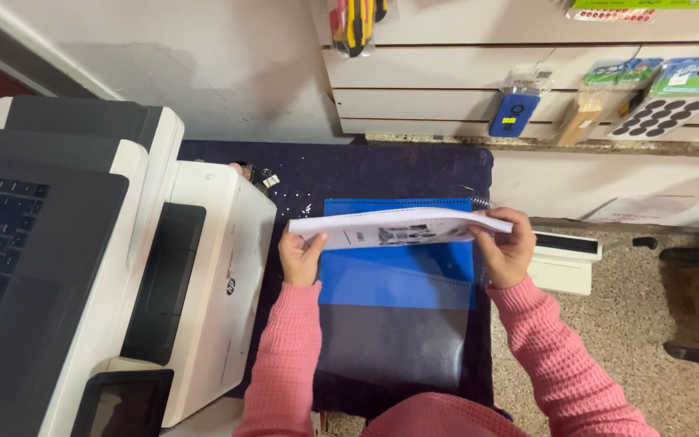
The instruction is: Assembling a booklet by aligning printed pages and inserting them into a blue plastic folder
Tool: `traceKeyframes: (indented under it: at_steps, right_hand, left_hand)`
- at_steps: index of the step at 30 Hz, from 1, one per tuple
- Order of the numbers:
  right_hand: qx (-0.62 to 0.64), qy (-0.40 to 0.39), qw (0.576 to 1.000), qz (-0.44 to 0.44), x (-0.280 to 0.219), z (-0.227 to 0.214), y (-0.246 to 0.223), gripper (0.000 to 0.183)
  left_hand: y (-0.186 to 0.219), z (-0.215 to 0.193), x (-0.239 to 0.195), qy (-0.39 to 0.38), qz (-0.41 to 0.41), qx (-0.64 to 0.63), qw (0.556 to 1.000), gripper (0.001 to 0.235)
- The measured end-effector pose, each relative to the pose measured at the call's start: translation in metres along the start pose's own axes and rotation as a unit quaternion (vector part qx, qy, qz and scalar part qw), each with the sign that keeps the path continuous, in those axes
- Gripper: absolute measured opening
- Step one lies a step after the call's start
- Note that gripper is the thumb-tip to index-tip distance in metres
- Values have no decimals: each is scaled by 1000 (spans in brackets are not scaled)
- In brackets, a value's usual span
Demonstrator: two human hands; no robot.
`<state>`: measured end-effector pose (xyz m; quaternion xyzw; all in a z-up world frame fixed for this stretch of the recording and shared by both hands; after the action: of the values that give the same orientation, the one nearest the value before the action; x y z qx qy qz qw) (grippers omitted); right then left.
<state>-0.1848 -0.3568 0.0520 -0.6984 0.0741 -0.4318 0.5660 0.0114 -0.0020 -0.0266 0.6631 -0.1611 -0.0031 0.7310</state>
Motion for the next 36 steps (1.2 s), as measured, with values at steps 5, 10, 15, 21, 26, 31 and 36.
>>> traceKeyframes:
  at_steps: [5,10,15,21,26,31,36]
  right_hand:
    - [-13,-39,998,48,5,-5,25,54]
    - [-23,-175,974,142,-13,7,64,55]
    - [-127,-112,983,71,-4,6,69,18]
    - [-126,-95,987,4,6,21,48,18]
    - [-129,-126,984,-6,12,23,42,31]
    - [-129,-120,983,-56,9,15,38,11]
    - [-94,-150,983,-53,-9,21,58,19]
  left_hand:
    - [1,10,10,37,23,39,998,35]
    - [20,15,22,67,32,44,996,32]
    - [31,16,25,39,18,26,999,32]
    - [-22,-1,24,-43,-59,38,997,45]
    - [-24,-1,26,-57,-100,65,991,32]
    - [-97,-22,18,-27,-56,106,992,26]
    - [-49,0,2,-40,-74,60,995,52]
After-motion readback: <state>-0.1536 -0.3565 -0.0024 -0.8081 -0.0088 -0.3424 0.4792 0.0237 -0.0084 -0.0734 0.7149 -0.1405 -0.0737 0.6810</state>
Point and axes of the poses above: each hand's wrist, its own x-axis towards the middle knuckle, its own z-axis out of the palm, y = z × x, the point moved 6 cm from there along x, towards the middle knuckle, and after that the axes turned 2 degrees about -z, right-handed, at the moved point
